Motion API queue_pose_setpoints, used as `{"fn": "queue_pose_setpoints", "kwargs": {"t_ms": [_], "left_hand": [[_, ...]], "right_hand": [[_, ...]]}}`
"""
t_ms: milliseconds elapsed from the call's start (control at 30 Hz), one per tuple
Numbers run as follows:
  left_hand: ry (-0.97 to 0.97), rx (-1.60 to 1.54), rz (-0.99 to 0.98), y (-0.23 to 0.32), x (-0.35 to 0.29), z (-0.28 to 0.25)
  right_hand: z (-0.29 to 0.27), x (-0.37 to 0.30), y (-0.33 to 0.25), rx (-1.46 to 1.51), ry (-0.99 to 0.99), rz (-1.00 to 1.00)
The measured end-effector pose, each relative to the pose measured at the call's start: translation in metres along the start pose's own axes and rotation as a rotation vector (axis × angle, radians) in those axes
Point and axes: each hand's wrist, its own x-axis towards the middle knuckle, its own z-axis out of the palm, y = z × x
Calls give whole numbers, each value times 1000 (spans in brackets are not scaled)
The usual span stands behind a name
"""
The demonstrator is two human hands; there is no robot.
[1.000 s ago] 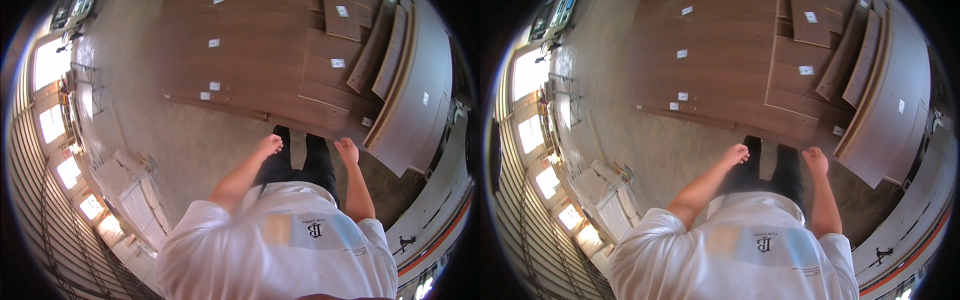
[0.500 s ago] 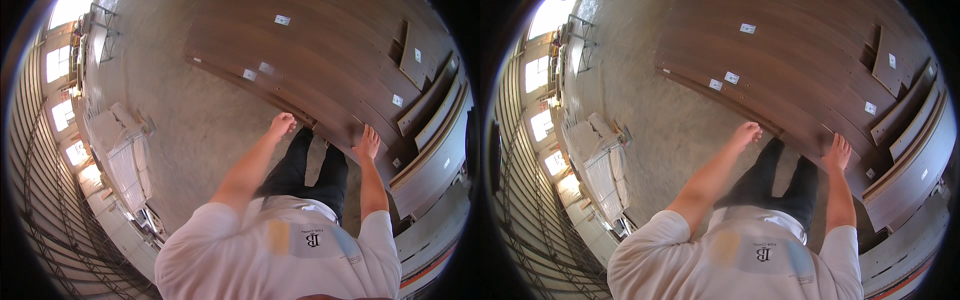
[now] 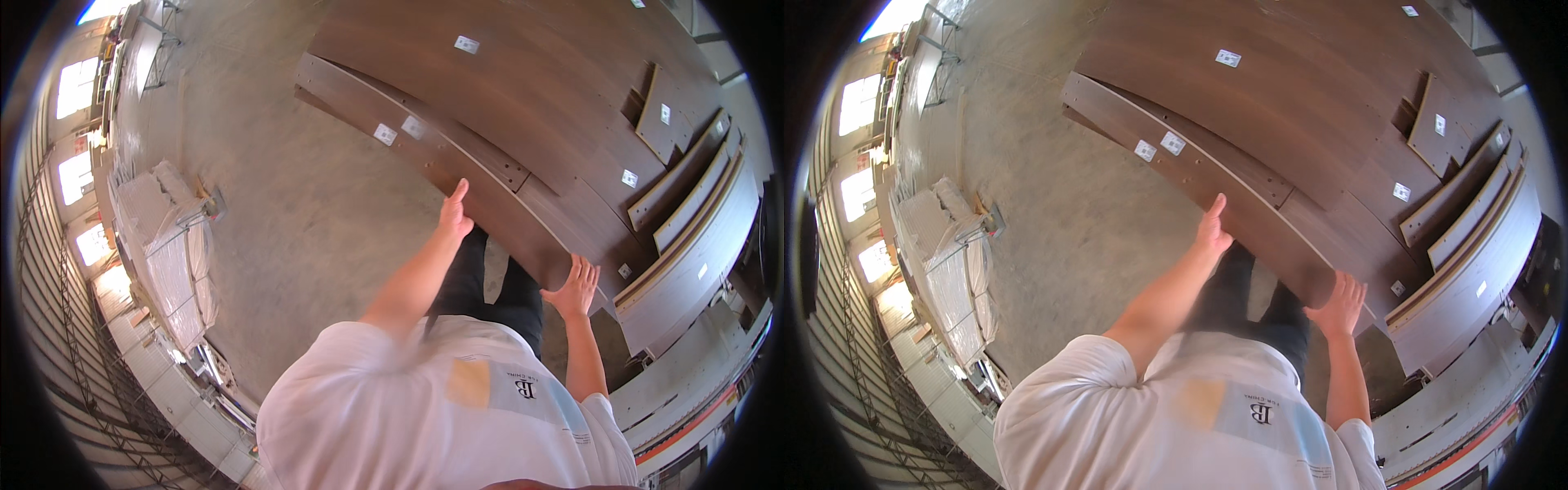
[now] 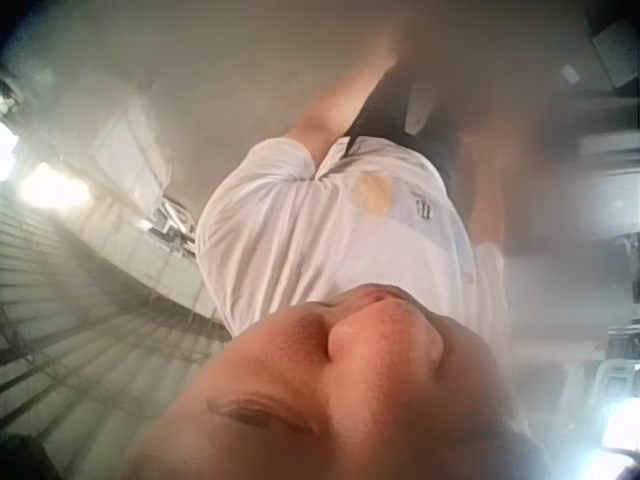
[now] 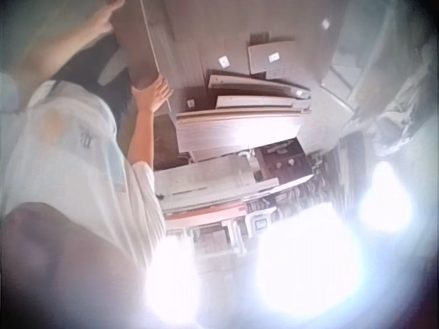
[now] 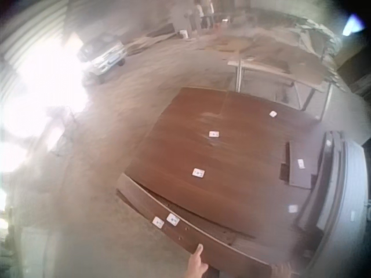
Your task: The person moves various wood panels between stacks and a work surface, then uses a compressed air nozzle to clean dust from the edges and surfaces of each panel.
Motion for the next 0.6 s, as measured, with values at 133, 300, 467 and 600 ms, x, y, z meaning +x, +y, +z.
{"fn": "queue_pose_setpoints", "kwargs": {"t_ms": [133, 300, 467, 600], "left_hand": [[47, 53, 66, 16, -27, -14], [-54, 134, 50, 36, -57, -10], [-70, 134, -3, 45, -60, 0], [-92, 40, -3, 48, -69, 26]], "right_hand": [[-29, -25, -8, 205, -112, -40], [-61, -43, -21, 276, -221, -23], [-86, -68, -47, 193, -34, -109], [-51, -93, -58, 134, 272, -186]]}}
